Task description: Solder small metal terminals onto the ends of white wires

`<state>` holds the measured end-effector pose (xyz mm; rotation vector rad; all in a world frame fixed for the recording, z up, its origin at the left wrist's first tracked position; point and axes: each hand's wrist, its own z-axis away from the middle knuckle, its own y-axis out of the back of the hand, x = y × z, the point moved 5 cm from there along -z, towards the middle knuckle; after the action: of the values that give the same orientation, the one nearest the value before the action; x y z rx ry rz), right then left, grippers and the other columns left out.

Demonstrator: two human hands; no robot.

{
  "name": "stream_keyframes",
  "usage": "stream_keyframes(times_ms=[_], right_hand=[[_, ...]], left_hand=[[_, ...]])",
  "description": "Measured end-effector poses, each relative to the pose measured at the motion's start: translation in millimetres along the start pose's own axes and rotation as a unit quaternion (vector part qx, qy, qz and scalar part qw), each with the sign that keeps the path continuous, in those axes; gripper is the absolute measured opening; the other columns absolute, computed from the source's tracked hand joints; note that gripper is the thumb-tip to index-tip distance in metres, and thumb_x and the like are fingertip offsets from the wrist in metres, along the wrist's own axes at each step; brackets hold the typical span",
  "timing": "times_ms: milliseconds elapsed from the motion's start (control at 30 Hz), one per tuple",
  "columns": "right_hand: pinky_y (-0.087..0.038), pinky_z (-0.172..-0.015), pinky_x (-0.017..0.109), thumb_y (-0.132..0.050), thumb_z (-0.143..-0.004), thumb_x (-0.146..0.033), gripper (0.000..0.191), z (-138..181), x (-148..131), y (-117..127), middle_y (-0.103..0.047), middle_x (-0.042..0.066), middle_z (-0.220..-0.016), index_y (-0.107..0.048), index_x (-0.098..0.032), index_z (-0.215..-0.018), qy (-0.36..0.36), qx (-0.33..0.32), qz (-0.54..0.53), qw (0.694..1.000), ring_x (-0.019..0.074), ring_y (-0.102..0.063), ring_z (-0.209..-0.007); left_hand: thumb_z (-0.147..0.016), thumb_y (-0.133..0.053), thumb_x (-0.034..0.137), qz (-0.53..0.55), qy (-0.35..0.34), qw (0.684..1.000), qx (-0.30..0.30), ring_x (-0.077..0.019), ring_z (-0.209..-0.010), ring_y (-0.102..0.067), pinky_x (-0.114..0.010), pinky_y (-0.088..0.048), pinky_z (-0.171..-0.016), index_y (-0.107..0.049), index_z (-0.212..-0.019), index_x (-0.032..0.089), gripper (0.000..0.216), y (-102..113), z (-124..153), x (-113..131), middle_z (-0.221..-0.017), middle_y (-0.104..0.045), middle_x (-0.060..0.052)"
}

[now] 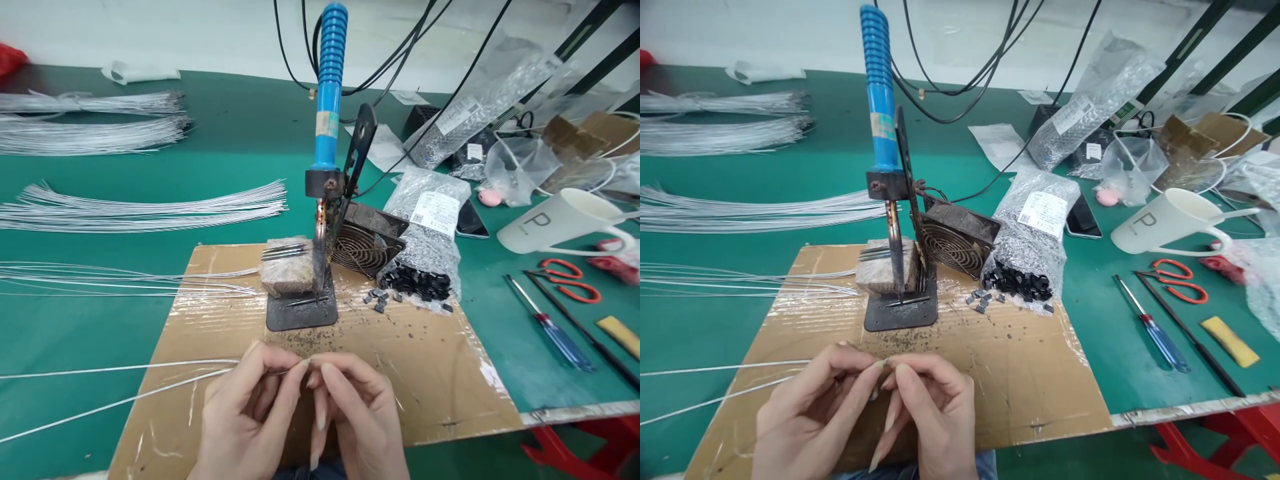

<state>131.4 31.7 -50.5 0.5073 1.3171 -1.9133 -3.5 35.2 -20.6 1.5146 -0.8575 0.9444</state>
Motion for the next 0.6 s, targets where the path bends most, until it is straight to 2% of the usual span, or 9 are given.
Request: stream_keyframes(times_ms=[133,233,333,467,600], right_hand=[[-0.054,-0.043,0.016,-0.079,-0.092,-0.044,0.025,-1.4,-31.8,26.6,-0.075,0.004,-0.076,-0.085,-0.020,-0.098,0.091,0.054,0.057,0.993,0.0083,-0.064,-0.046],[-0.058,-0.045,0.019,-0.077,-0.094,-0.040,0.021,-1.9,-51.5,52.6,-0.075,0.005,-0.080,-0.085,-0.020,-0.094,0.159,0.084,0.082,0.980,0.0110,-0.065,-0.054],[-0.059,-0.044,0.021,-0.076,-0.095,-0.039,0.020,-3.0,-55.8,69.4,-0.075,0.006,-0.079,-0.085,-0.020,-0.093,0.170,0.088,0.094,0.977,0.0126,-0.065,-0.054],[-0.060,-0.044,0.023,-0.076,-0.095,-0.037,0.020,-3.5,-52.8,71.2,-0.074,0.006,-0.078,-0.085,-0.021,-0.090,0.190,0.079,0.111,0.972,0.0136,-0.065,-0.053],[-0.060,-0.042,0.024,-0.076,-0.096,-0.036,0.018,-3.9,-51.6,66.0,-0.074,0.006,-0.075,-0.086,-0.022,-0.090,0.206,0.062,0.128,0.968,0.0153,-0.066,-0.053]], left_hand=[[-0.100,-0.061,0.027,-0.101,-0.083,0.988,-0.081,-0.0120,-0.057,-0.059,-0.023,-0.041,-0.049,-0.064,-0.090,0.027,0.011,21.0,-19.4,5.1,-0.068,-0.063,0.006],[-0.102,-0.056,0.024,-0.214,-0.156,0.954,-0.143,-0.0117,-0.057,-0.057,-0.024,-0.040,-0.051,-0.059,-0.090,0.026,0.012,39.6,-39.8,13.5,-0.070,-0.062,0.006],[-0.103,-0.050,0.025,-0.301,-0.194,0.916,-0.179,-0.0121,-0.053,-0.055,-0.025,-0.039,-0.051,-0.055,-0.083,0.025,0.020,53.9,-61.9,18.7,-0.065,-0.059,0.006],[-0.102,-0.050,0.026,-0.343,-0.204,0.904,-0.154,-0.0156,-0.055,-0.055,-0.029,-0.041,-0.055,-0.061,-0.085,0.025,0.021,66.6,-93.6,10.8,-0.063,-0.061,0.005],[-0.102,-0.056,0.027,-0.342,-0.216,0.909,-0.099,-0.0193,-0.077,-0.065,-0.032,-0.048,-0.070,-0.066,-0.089,0.023,0.017,72.9,-115.7,-9.7,-0.083,-0.073,0.000]])
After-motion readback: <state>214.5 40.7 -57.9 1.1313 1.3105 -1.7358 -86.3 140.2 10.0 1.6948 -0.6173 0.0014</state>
